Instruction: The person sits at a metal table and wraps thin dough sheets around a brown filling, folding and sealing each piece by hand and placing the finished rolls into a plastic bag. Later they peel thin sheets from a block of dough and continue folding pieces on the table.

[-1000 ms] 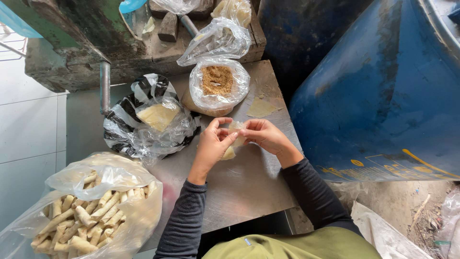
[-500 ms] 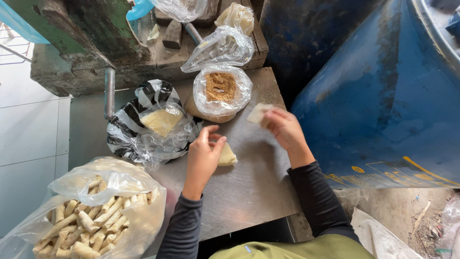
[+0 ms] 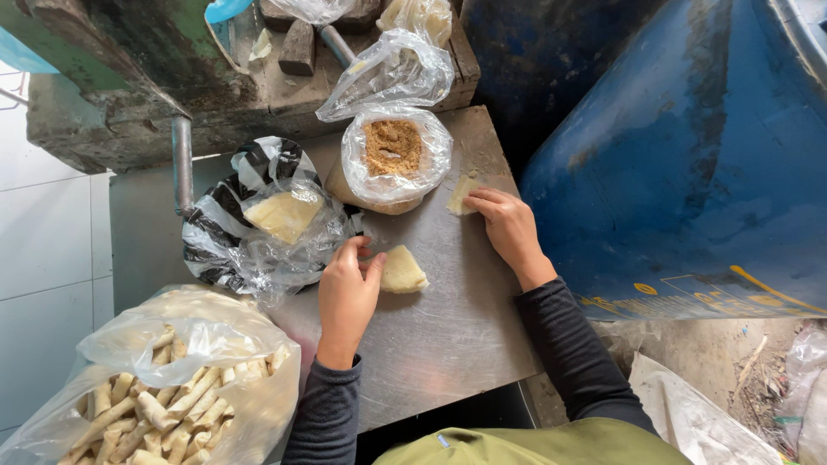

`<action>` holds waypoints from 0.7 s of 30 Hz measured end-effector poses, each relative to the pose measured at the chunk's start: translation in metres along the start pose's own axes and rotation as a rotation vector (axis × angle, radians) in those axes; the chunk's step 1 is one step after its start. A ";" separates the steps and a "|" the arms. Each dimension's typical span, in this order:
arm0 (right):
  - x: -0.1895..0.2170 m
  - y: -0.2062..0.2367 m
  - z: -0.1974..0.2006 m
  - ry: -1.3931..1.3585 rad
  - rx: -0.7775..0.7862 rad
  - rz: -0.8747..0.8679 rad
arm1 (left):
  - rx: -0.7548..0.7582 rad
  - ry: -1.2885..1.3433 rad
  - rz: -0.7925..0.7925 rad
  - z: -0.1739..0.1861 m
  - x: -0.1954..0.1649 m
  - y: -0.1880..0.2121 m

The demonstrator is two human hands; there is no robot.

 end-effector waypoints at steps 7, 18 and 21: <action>-0.004 0.001 -0.004 -0.093 0.053 -0.073 | -0.005 -0.312 -0.034 -0.003 -0.001 0.005; -0.001 -0.002 -0.001 -0.098 0.091 -0.036 | -0.001 -0.415 -0.018 -0.011 -0.004 0.006; 0.003 -0.003 0.004 -0.081 0.160 -0.015 | 0.012 -0.419 -0.021 -0.014 -0.003 0.008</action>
Point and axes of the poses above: each hand's wrist, its own y-axis away from the middle knuckle, its own z-axis out of the back of the hand, x = y × z, the point moved 4 cm from there along -y, towards the middle knuckle, and after that the axes turned 6 degrees about -y, right-handed, at the moved point
